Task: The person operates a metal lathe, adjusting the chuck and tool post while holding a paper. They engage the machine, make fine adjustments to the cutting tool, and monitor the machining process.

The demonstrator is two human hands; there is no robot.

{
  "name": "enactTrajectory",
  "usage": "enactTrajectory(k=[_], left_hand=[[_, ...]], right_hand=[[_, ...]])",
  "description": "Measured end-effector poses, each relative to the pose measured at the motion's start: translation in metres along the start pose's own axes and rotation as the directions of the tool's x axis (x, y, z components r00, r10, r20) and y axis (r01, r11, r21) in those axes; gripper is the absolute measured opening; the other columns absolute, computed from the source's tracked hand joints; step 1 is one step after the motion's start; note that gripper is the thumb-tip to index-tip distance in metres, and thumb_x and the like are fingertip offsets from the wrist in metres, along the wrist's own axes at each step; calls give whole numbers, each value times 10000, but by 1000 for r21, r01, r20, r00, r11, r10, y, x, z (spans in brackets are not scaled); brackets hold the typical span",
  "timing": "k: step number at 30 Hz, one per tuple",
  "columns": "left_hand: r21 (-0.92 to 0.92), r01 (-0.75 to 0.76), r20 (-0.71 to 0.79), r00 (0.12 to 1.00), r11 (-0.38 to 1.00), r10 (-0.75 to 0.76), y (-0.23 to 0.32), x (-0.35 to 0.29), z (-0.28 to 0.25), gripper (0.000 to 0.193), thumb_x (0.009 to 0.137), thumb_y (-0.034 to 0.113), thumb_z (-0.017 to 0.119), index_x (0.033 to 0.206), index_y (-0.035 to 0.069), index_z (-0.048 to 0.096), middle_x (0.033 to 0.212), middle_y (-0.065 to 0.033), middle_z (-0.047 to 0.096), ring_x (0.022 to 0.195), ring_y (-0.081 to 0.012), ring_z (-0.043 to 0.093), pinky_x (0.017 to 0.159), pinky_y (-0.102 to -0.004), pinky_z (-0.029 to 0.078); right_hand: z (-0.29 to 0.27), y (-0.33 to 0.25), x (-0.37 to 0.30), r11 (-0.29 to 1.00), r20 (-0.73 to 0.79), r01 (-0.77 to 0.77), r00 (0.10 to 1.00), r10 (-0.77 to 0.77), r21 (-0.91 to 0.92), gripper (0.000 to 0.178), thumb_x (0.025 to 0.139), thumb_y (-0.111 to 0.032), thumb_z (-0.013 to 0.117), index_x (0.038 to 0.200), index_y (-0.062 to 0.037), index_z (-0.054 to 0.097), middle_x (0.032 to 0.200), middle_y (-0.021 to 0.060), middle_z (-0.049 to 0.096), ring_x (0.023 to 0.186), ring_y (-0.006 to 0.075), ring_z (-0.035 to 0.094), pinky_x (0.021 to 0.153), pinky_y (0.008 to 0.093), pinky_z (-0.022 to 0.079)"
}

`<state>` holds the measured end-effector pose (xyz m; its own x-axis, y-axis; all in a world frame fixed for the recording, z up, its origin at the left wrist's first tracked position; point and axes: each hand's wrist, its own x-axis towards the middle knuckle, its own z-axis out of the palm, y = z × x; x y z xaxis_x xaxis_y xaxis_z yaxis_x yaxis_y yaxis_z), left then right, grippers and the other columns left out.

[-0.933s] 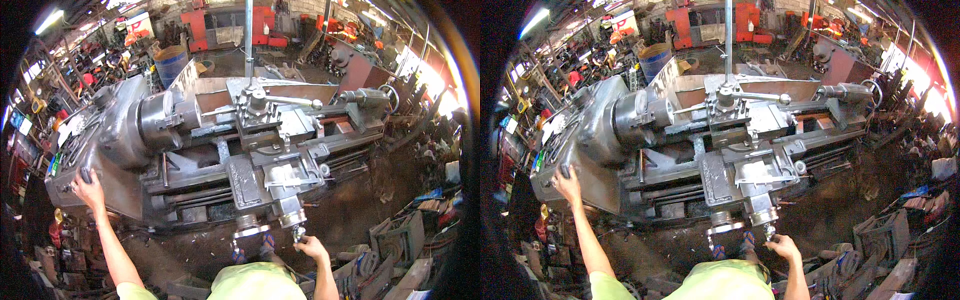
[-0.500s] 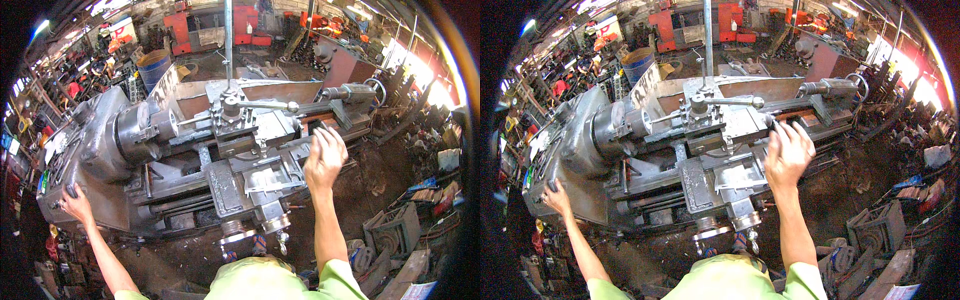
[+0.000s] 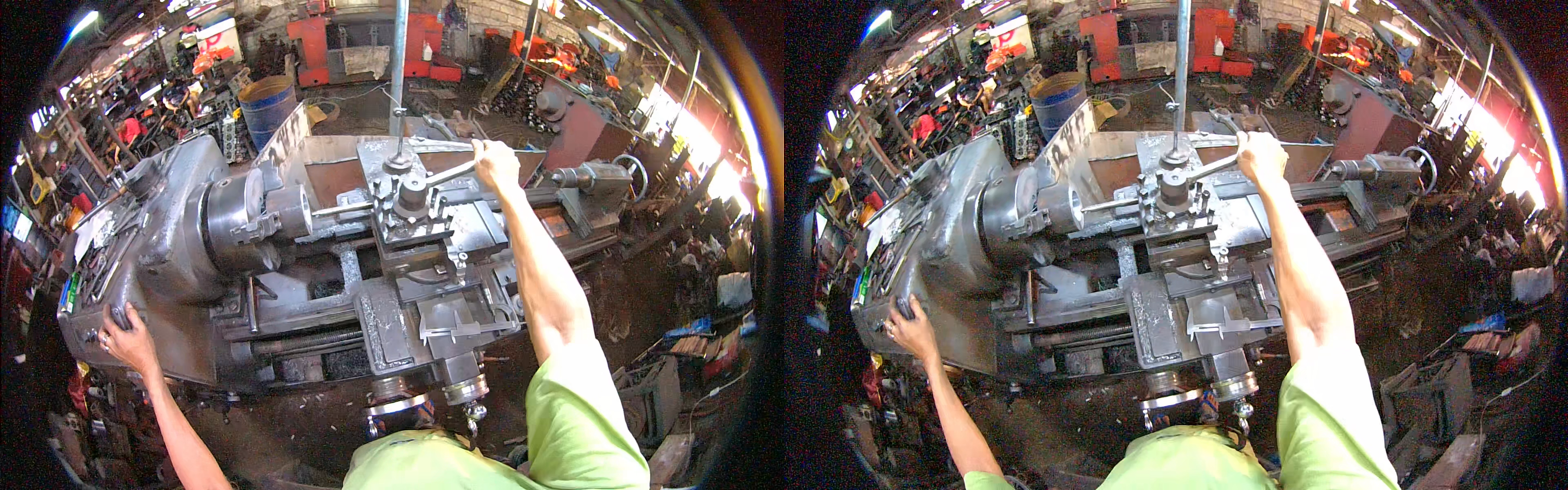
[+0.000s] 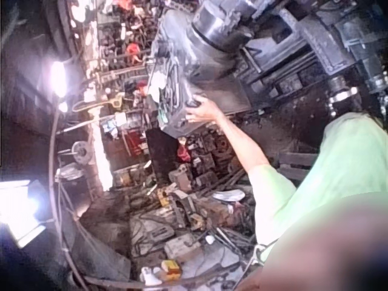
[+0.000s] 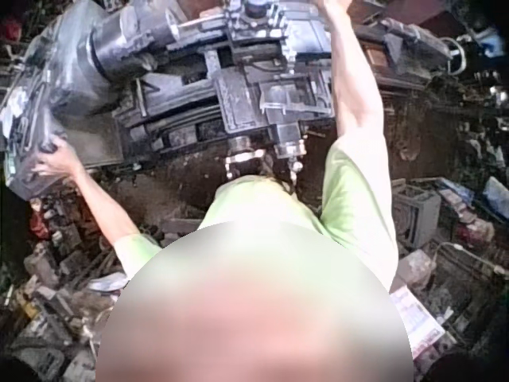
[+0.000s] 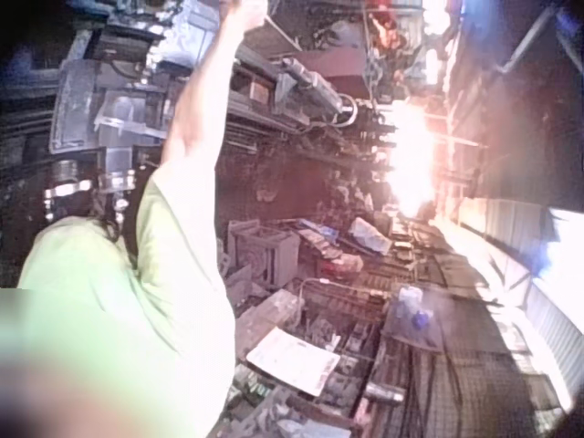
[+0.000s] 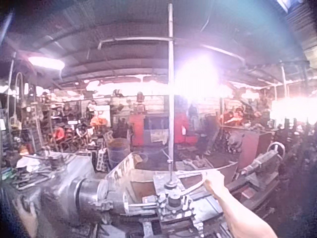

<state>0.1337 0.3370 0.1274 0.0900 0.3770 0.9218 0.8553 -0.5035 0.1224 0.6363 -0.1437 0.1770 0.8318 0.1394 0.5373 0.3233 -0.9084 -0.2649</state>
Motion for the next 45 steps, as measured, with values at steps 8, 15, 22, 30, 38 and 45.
enactTrajectory(k=[8,15,22,30,38,45], left_hand=[[18,25,20,999,1000,-26,11,-3,-7,481,854,390,659,1208,72,594,1074,-234,578,1059,-393,515,906,-488,409],[-6,53,35,998,999,-53,13,-4,-11,487,858,390,651,1221,72,589,1084,-235,563,1066,-394,511,930,-483,400],[-15,30,1,1000,999,-30,10,-6,-8,480,854,378,658,1221,75,590,1091,-223,562,1069,-384,511,926,-485,402],[-34,50,12,999,998,-50,12,-6,-9,471,854,365,660,1220,77,589,1091,-216,562,1073,-379,511,926,-484,403],[-37,36,18,999,999,-35,10,-6,-9,472,858,363,656,1221,70,582,1081,-215,568,1071,-371,515,922,-481,409],[-29,42,14,999,999,-42,11,-6,-8,481,850,369,663,1217,69,582,1064,-229,572,1050,-381,519,914,-484,409]], right_hand=[[-53,-51,-169,628,-5,692,674,-739,357,383,824,-311,678,528,-101,554,563,97,537,547,315,537,578,419,426],[-33,-72,-192,507,373,743,362,-854,438,367,843,-367,570,613,-102,675,673,97,661,648,306,654,627,418,520],[-19,-66,-191,591,415,758,462,-784,275,342,816,-351,600,599,-93,658,631,96,639,614,311,646,582,427,516],[-20,-65,-190,622,489,740,455,-744,256,321,814,-346,580,647,-94,689,673,114,663,656,311,665,618,414,533],[-55,-61,-168,623,39,714,647,-761,319,321,800,-301,668,581,-88,569,650,89,573,647,301,585,620,427,447],[-42,-25,-54,861,-118,460,864,-490,-216,385,889,-470,550,1041,-139,675,1096,63,629,1120,237,525,904,496,388]])
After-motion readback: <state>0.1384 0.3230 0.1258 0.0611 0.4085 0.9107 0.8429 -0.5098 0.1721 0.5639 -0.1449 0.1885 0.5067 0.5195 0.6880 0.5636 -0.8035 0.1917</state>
